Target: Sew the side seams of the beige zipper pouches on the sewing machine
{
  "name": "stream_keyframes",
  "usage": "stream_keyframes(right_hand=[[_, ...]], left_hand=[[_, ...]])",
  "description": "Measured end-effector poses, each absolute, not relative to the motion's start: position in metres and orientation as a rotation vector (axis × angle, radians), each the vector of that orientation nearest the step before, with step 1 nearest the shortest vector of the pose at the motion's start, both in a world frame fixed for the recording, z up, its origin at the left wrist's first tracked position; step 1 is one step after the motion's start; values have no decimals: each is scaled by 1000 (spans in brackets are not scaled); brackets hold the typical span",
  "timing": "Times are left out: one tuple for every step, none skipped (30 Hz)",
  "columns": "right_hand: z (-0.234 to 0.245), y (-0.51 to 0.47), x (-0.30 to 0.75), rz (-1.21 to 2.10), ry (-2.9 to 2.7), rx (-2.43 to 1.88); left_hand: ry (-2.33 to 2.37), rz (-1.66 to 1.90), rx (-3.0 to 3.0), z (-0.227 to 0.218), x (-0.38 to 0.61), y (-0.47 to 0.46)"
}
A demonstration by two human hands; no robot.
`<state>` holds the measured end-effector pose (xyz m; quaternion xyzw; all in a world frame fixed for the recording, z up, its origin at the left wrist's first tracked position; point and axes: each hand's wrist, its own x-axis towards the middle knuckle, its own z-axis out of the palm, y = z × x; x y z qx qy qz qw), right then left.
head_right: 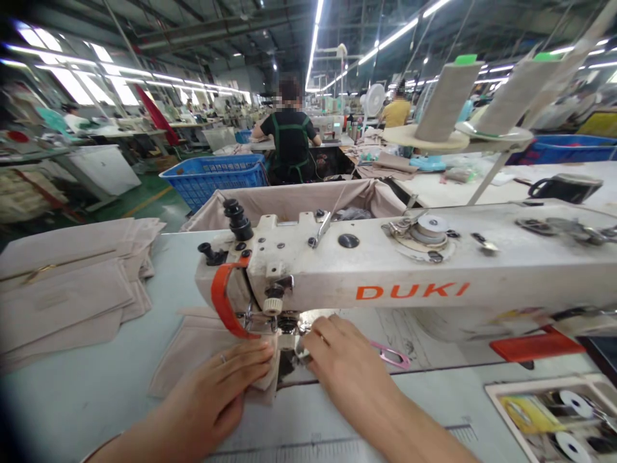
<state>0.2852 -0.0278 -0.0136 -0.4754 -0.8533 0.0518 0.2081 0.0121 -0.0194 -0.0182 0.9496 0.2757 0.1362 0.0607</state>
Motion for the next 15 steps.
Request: stream_keyframes(right_hand=[[-19,-24,280,70,-2305,-1379],[-24,-22,274,15,-2251,-1399],[-26,-23,269,-6,-2228,-1367],[-26,-25,264,16,-2248,-1283],[-25,-29,261,66,-2292,-1163],[-23,-34,259,134,-2345,-1030],[-20,-40,257,206,-2389,-911],[-18,-44,257,269,-2417,-826],[-16,-48,256,313,-2429,-786],[-15,-50,256,335,-2426,-775],[-15,-51,256,343,-2415,-778],[-17,-51,256,346,-2407,-782],[-18,-50,256,342,-2402,-783],[-20,-49,255,339,-2403,-783],[-22,-48,254,336,-2405,-785]], left_hand=[[873,448,2866,-18,14,-19],[900,493,2866,-17,16,-19],[914,547,2873,-16,18,-18],[909,593,2888,-15,18,-17],[892,646,2908,-15,19,-16],[876,687,2926,-15,19,-16],[859,691,2944,-16,19,-16],[835,654,2966,-18,19,-16],[802,603,2991,-21,19,-16],[768,539,3010,-24,19,-16],[741,472,3018,-27,20,-16],[720,403,3015,-30,20,-15],[708,357,3007,-31,20,-14],[708,338,2995,-32,21,-13],[706,336,2982,-31,21,-11]])
